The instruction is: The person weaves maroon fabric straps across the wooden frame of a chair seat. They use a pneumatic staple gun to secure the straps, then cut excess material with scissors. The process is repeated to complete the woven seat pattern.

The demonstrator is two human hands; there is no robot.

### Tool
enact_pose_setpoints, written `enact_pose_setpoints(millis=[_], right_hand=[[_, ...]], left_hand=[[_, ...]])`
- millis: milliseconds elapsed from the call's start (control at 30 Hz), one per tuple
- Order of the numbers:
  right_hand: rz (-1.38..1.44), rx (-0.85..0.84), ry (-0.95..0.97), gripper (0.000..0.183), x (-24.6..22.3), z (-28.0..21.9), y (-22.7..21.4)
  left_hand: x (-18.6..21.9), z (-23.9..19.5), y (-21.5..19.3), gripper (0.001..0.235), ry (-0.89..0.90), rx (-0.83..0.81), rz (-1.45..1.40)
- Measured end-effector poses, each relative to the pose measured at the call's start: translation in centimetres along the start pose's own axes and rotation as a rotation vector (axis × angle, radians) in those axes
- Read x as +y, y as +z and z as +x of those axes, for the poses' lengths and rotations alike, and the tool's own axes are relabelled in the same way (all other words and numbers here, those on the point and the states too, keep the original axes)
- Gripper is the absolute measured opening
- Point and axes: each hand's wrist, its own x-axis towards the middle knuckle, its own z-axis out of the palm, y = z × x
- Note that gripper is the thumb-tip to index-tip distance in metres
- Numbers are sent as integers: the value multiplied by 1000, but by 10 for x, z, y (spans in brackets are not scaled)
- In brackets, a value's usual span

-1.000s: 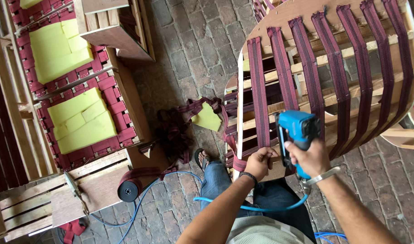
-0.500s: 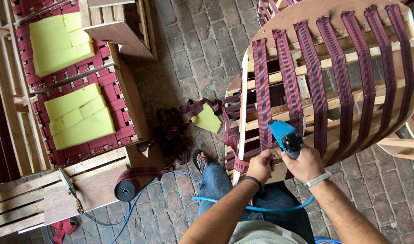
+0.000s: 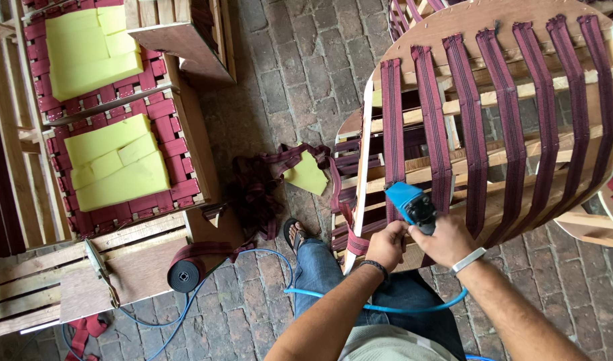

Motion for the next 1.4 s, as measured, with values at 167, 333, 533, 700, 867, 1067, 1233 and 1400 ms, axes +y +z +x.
enact_pose_setpoints(millis=[167, 333, 533, 700, 867, 1067, 1233, 1400], right_hand=[[96, -22, 162, 18, 0, 14, -29], [411, 0, 257, 10, -21, 65, -56], [485, -47, 272, 15, -61, 120, -73], [310, -47, 276, 9, -89, 121, -74], [107, -84, 290, 11, -101, 123, -67], [403, -32, 294, 19, -55, 107, -65], [653, 204, 359, 22, 22, 36, -67], [821, 344, 495, 16, 73, 1, -59]], left_hand=[[3, 3, 0, 18, -41, -20, -62], [-1, 0, 5, 18, -1, -17, -75], [-1, 2, 4, 18, -21, -26, -86], [-1, 6, 2, 18, -20, -18, -97], [0, 8, 1, 17, -42, -9, -92], [38, 22, -12, 18, 128, 35, 167], [57, 19, -35, 53, 165, -102, 879], [36, 26, -23, 60, 75, -176, 1268]])
